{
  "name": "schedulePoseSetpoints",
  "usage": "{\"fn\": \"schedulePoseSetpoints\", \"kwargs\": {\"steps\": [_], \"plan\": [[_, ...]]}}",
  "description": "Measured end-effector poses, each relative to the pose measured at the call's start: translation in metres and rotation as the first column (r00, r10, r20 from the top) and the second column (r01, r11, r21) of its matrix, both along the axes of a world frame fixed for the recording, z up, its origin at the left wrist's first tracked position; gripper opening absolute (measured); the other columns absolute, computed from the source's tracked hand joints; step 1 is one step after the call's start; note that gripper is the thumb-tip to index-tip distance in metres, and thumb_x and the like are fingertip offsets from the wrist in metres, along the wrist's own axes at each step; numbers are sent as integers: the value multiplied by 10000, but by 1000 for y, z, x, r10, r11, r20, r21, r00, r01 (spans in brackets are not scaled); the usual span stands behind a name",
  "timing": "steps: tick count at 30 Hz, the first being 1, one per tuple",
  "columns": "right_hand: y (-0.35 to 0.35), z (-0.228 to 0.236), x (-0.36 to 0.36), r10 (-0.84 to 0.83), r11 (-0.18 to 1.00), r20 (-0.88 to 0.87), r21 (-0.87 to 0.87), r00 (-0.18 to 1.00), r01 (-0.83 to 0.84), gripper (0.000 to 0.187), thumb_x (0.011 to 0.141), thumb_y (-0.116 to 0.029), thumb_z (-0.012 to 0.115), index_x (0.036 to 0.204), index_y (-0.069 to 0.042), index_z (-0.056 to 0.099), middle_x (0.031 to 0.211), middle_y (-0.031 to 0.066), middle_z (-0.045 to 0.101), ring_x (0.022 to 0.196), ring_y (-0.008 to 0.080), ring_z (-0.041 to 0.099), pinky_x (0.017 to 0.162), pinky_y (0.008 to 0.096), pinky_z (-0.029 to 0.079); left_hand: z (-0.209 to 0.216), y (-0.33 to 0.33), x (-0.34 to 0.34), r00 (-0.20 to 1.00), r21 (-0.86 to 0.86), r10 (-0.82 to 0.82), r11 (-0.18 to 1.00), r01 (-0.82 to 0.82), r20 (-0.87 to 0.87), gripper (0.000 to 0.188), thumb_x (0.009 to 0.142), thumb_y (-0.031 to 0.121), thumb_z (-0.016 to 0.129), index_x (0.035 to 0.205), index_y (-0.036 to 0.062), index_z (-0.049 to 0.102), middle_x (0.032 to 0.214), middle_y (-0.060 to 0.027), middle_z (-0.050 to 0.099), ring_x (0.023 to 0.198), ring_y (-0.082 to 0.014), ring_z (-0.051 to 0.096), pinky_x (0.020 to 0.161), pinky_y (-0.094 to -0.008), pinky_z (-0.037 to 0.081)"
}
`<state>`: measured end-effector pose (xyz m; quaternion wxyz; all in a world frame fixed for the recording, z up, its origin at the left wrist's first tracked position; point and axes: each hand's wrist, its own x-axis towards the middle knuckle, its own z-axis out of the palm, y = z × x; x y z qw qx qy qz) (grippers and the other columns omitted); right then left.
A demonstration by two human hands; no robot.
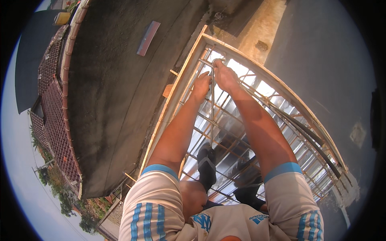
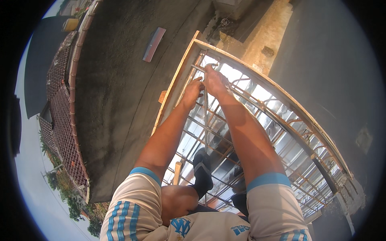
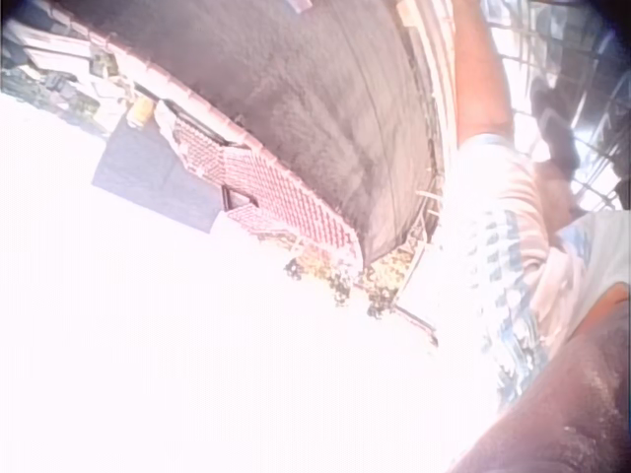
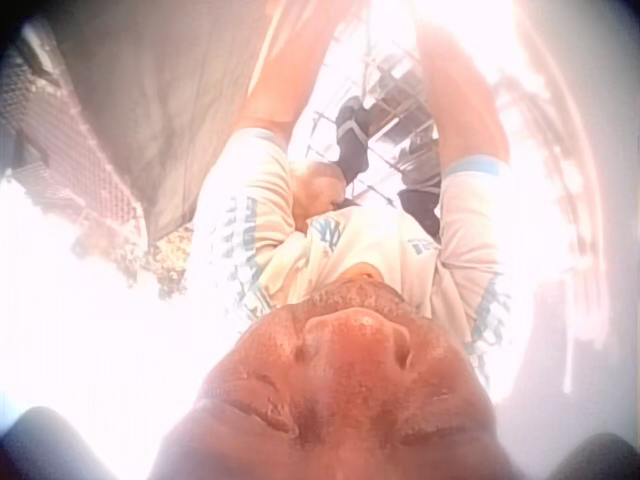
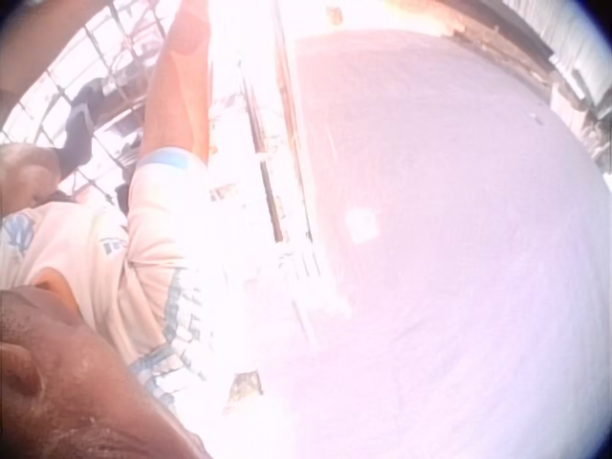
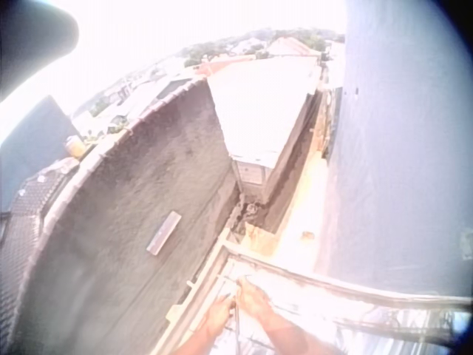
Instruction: The person is assembling a metal grid structure on a rooftop. They use pliers to bend and secure metal rods into a grid pattern, repeatedly adjusting and tightening the connections.
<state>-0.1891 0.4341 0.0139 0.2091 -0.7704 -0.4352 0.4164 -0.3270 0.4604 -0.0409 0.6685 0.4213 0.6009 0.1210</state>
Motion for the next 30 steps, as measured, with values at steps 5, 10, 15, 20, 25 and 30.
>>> {"fn": "schedulePoseSetpoints", "kwargs": {"steps": [5, 10, 15, 20, 25, 30], "plan": [[-10, -36, 10, -85, 987, -13, 136, 996, 86, 281, 942, -215, 464, 1120, -80, 636, 1022, 238, 656, 986, 426, 608, 872, 487, 464, 11, 2, 10, 1000, -12, -24, 1000, 25, 15, 576, 888, 264, 484, 1417, 46, 414, 1255, -131, 531, 1123, -258, 528, 921, -430, 428], [-6, -8, 13, -35, 991, 77, 134, 996, 24, 268, 917, -190, 475, 1060, -76, 671, 975, 237, 665, 944, 414, 630, 846, 481, 486, 1, 4, 3, 998, 49, -59, 997, 60, -22, 547, 893, 256, 472, 1395, 40, 441, 1251, -133, 532, 1122, -260, 525, 921, -434, 434], [5, 5, 24, 141, 972, 257, 149, 956, -184, 227, 857, -124, 487, 944, -66, 688, 907, 216, 680, 872, 397, 660, 781, 477, 512, -5, 5, 7, 997, 92, -75, 993, 72, 21, 539, 879, 244, 489, 1370, 24, 463, 1209, -120, 545, 1061, -237, 535, 887, -420, 449], [19, 3, 28, 191, 955, 366, 146, 911, -259, 251, 859, -144, 457, 845, -56, 691, 893, 209, 683, 864, 384, 666, 774, 470, 519, 0, 4, 13, 997, 72, -71, 995, 73, -25, 622, 809, 158, 560, 1396, 15, 413, 1083, -86, 571, 911, -218, 549, 828, -392, 462], [33, 10, 33, 214, 953, 412, 111, 886, -282, 290, 878, -173, 434, 834, -51, 694, 891, 201, 687, 864, 370, 671, 789, 457, 522, 17, -9, 22, 894, 443, -179, 817, 368, -411, 493, 781, 123, 614, 1245, 9, 490, 1069, -171, 581, 965, -295, 596, 841, -423, 468], [44, 32, 32, 288, 949, 410, 1, 866, -316, 276, 890, -171, 444, 948, -56, 688, 992, 163, 695, 947, 321, 671, 842, 423, 517, 33, -6, 28, 710, 509, -154, 596, 621, -687, 381, 765, 209, 719, 1077, 53, 566, 1023, -183, 633, 966, -353, 625, 805, -451, 498]]}}
